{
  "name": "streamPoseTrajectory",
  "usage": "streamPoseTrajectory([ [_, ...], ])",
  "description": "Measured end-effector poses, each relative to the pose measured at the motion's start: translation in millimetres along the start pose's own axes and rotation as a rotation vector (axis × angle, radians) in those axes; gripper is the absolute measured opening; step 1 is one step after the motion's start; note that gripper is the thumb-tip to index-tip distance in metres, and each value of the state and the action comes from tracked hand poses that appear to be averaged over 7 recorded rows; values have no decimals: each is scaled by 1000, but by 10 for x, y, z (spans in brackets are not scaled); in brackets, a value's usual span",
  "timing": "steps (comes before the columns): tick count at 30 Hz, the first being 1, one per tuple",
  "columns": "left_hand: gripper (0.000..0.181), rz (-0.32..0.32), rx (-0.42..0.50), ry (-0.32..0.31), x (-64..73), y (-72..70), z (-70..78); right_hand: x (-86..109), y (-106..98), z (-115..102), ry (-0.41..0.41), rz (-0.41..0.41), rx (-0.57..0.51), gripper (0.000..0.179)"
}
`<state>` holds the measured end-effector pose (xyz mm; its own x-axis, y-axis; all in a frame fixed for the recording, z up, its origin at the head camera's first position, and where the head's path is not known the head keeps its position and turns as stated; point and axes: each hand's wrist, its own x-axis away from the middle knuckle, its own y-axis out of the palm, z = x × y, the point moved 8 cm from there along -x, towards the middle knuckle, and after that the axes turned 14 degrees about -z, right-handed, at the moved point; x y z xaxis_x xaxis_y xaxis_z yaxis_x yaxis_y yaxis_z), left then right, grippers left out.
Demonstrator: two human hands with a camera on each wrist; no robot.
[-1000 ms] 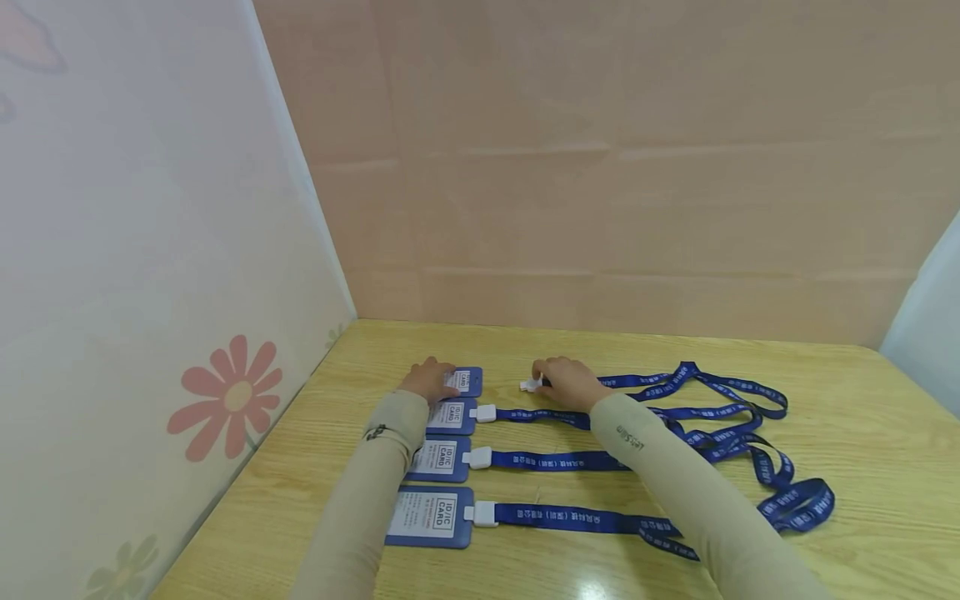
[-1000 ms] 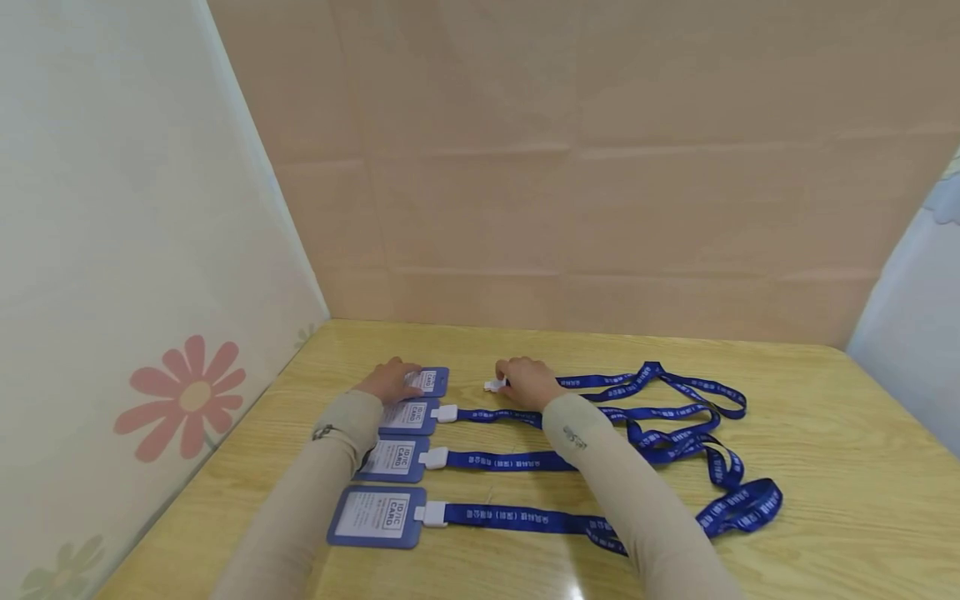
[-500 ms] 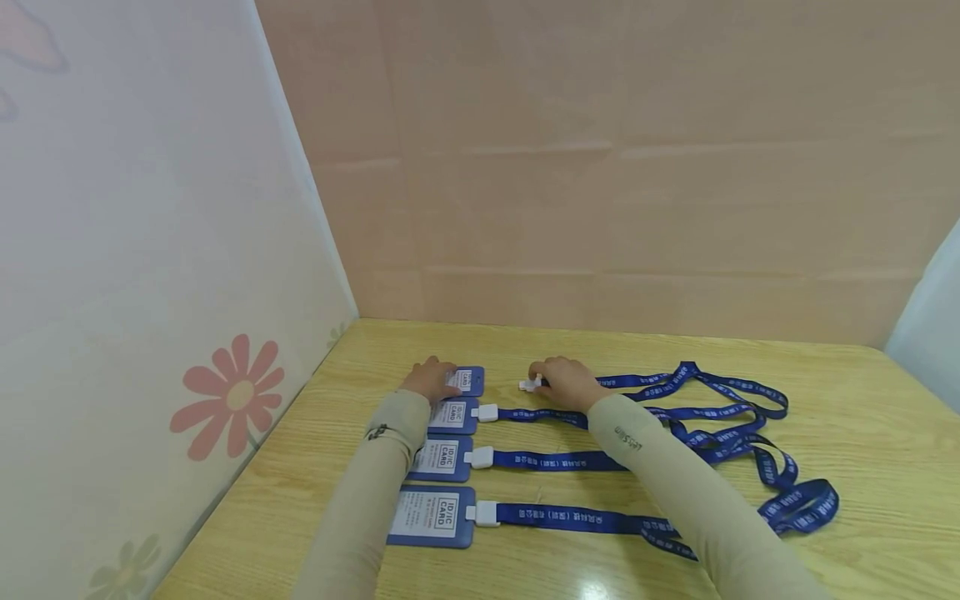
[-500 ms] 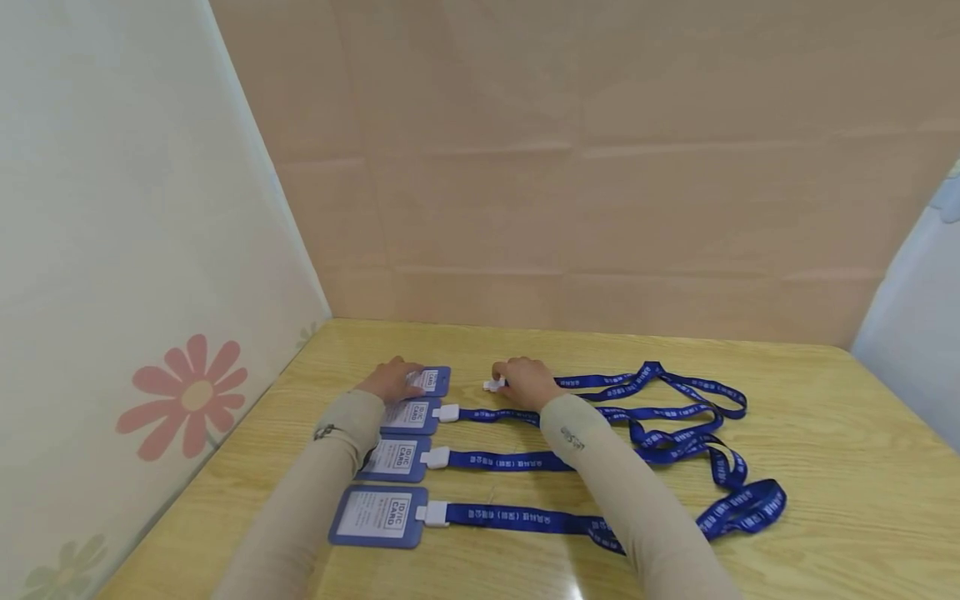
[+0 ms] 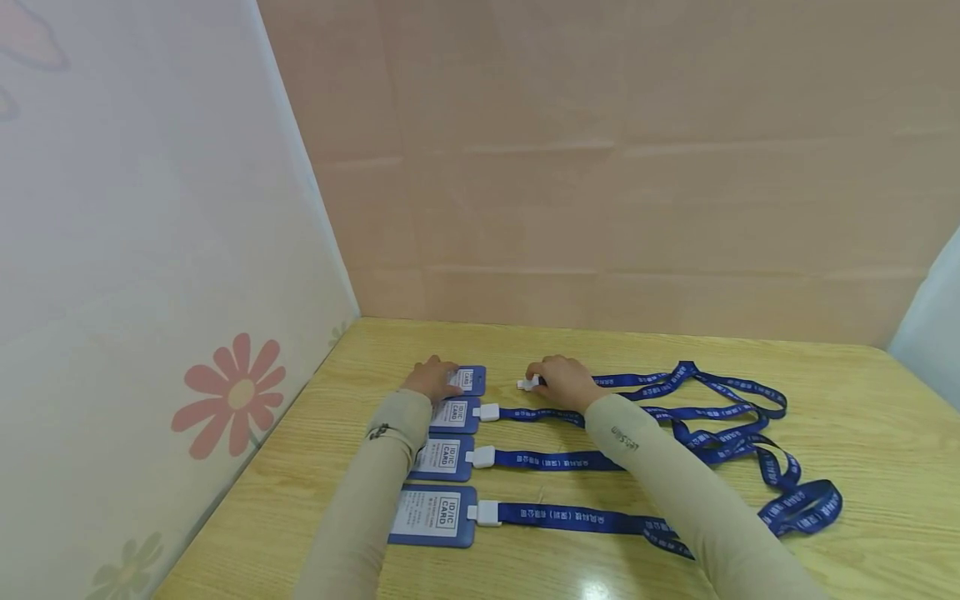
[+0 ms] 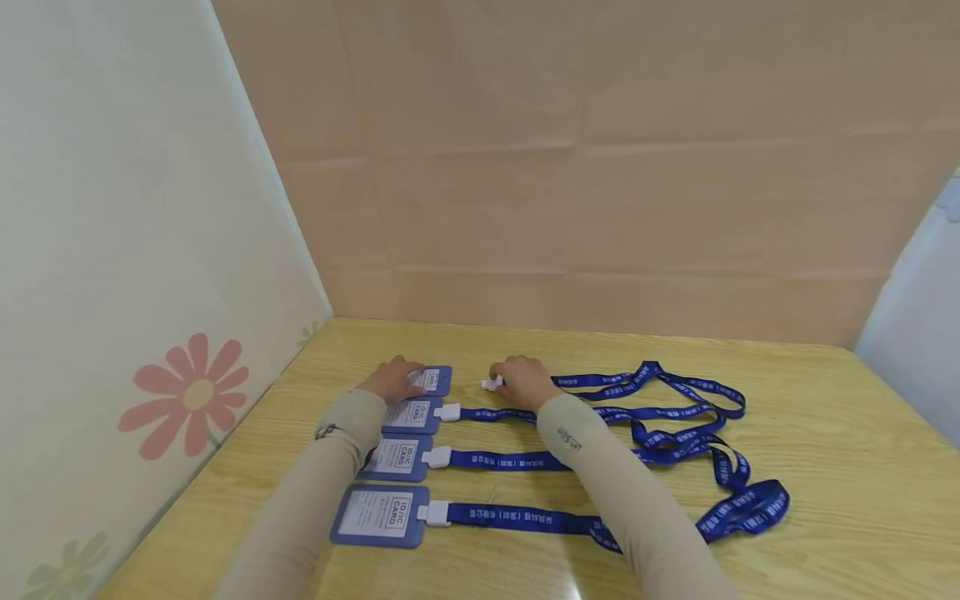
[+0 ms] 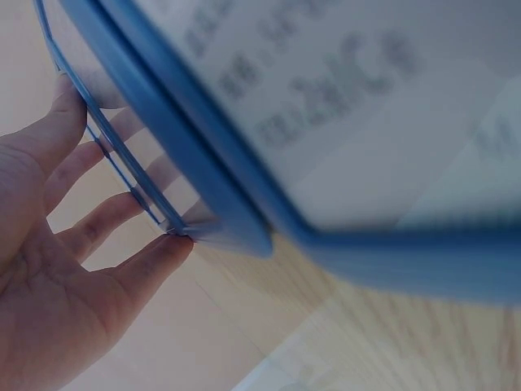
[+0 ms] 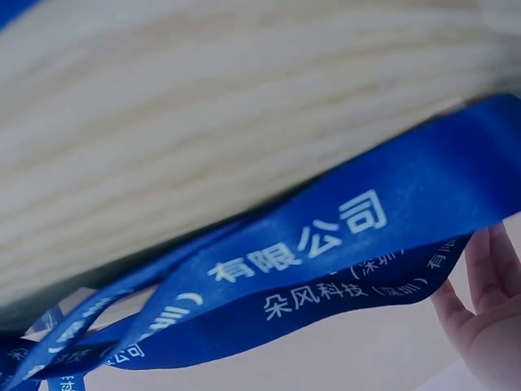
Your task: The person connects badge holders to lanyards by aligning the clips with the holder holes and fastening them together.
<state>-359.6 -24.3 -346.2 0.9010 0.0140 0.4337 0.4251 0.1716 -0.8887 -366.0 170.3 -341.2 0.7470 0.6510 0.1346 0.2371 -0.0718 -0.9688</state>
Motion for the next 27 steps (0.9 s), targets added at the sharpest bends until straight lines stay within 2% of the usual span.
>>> streamPoseTrajectory([
  [13, 53, 0, -6, 8, 122, -40, 98, 24, -28, -23, -25, 27, -3, 17],
  [20, 53, 6, -1, -15, 77, -30, 80, -34, -10, -31, -14, 23, -6, 17],
  [27, 53, -2, 8, -13, 77, -18, 80, -78, 24, -74, -14, 15, -4, 19],
])
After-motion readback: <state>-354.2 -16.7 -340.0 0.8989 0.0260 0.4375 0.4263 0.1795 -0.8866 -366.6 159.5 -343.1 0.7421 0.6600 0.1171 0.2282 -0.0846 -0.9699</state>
